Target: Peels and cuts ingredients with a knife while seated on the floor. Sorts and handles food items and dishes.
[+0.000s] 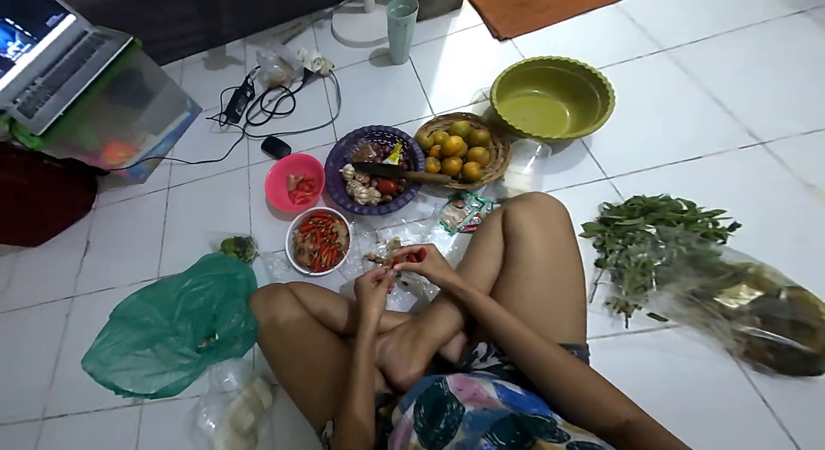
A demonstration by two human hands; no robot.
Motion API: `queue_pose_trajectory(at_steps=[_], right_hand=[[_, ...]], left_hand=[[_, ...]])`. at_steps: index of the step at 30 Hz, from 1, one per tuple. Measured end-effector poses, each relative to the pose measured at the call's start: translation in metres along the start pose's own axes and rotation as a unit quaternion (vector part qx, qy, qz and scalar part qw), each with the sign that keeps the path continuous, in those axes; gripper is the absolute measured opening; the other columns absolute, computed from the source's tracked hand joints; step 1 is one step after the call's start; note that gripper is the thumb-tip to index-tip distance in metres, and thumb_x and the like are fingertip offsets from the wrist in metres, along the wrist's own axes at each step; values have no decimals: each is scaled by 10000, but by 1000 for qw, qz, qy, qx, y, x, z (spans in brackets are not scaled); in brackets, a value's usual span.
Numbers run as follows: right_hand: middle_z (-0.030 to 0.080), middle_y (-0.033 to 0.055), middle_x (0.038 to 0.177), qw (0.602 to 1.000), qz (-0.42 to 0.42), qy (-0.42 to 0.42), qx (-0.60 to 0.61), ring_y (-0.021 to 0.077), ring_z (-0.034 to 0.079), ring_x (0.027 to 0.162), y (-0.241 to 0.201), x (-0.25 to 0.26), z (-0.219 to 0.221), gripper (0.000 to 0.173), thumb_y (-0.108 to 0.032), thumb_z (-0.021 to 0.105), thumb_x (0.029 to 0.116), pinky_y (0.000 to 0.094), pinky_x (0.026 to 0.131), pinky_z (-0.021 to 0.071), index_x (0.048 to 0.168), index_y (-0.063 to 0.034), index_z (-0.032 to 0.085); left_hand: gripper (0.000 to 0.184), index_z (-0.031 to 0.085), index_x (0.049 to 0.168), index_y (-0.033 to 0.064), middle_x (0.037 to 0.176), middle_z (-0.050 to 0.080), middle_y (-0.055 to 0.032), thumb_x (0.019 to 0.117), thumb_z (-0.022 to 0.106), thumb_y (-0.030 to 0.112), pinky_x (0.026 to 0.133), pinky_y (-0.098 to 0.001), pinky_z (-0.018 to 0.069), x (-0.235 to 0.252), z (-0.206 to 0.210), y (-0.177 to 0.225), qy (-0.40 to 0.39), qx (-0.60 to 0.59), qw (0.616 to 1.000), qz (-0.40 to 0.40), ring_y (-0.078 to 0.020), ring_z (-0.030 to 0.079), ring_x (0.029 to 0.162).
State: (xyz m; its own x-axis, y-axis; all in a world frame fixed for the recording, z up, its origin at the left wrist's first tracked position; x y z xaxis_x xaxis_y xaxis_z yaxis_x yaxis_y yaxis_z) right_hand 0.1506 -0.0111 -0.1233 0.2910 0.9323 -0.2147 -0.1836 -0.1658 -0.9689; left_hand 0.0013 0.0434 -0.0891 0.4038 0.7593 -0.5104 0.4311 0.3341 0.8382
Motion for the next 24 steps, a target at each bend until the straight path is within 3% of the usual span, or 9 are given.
queue_pose_trajectory(at_steps=[4, 7, 24], right_hand=[[654, -122, 712, 999, 29, -10, 27, -77, 515, 573, 0, 0, 2, 25, -35, 726, 860, 131, 550, 427, 874, -55, 720], [643, -106, 680, 993, 82, -23, 83, -64, 442, 488, 0, -1, 2, 70, -22, 650, 930, 132, 468, 364, 902, -50, 709], [524, -113, 643, 932, 243, -111, 243, -75, 340, 413, 4, 1, -7, 289, -202, 340, 1112, 82, 403, 302, 947, -119, 562]], left_hand=[[191, 672, 1101, -122, 895, 699, -141, 978, 635, 19, 735, -232, 531, -1, 1, 4, 6, 44, 998, 52, -72, 628, 735], [193, 661, 1100, -137, 916, 700, -166, 976, 635, 8, 770, -240, 538, -1, 3, 3, 8, 32, 997, 67, -89, 644, 770], [138, 661, 1056, -121, 884, 691, -78, 965, 606, -33, 765, -181, 546, 3, 6, -2, -38, -47, 988, 145, -9, 640, 769]])
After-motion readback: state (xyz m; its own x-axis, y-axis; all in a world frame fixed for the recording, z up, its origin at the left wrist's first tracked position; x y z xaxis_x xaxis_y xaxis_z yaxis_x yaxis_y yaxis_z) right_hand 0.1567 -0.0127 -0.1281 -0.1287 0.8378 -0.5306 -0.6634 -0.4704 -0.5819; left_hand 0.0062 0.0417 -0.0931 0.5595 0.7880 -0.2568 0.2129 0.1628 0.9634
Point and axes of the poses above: each hand's wrist, its own x-axis towards the middle knuckle, its own z-axis out of the palm, y = z × x, the point moved 3 cm from there along x, towards the middle knuckle
